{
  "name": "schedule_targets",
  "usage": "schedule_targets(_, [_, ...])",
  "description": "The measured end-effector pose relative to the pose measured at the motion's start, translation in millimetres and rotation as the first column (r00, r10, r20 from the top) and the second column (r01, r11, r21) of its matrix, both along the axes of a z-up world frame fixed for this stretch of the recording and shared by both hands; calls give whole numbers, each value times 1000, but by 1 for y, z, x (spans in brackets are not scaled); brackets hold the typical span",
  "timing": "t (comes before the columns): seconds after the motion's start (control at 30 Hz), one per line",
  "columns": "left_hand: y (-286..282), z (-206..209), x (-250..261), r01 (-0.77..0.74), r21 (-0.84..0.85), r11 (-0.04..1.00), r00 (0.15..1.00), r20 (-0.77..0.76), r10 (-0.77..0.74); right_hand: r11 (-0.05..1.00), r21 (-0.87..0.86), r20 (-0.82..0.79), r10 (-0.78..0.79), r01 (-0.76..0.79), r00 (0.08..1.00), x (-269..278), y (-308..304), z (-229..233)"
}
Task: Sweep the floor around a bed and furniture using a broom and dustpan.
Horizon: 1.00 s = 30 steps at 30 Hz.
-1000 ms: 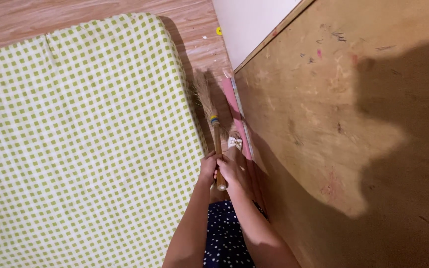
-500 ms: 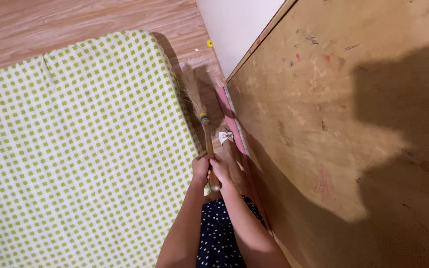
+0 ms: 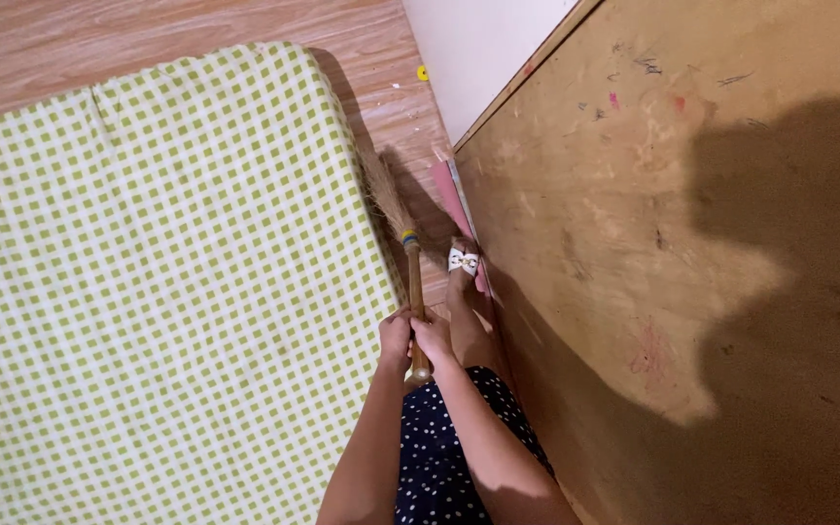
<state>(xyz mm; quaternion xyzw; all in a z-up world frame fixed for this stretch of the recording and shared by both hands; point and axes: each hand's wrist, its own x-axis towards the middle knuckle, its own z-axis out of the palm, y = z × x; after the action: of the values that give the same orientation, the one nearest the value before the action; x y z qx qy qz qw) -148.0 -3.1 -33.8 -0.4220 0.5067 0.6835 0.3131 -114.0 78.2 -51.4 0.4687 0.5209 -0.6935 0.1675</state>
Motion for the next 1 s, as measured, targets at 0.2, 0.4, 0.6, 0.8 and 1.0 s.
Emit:
schedule_targets(0.2, [5,10,-5,57,-14,998,998,25,-57,999,11,14,40,-40,999,-7,6,19])
schedule_targets(0.4, [11,-1,-4,120,-6,993,992,27,-120,998,70,61,-8,4,998,-9,9,15])
schedule_targets(0.6, [21,7,0,101,-25,995,994,-31,-101,987,118,39,110,-114,993,-16,20,50])
schedule_targets(0.8, [34,26,-13,171,78,982,984,28,-173,977,108,67,178,-184,982,3,43,14])
schedule_targets(1.0, [61,-46,-41,266,109,958,957,-148,-249,969,212,13,124,-124,992,-23,74,-75])
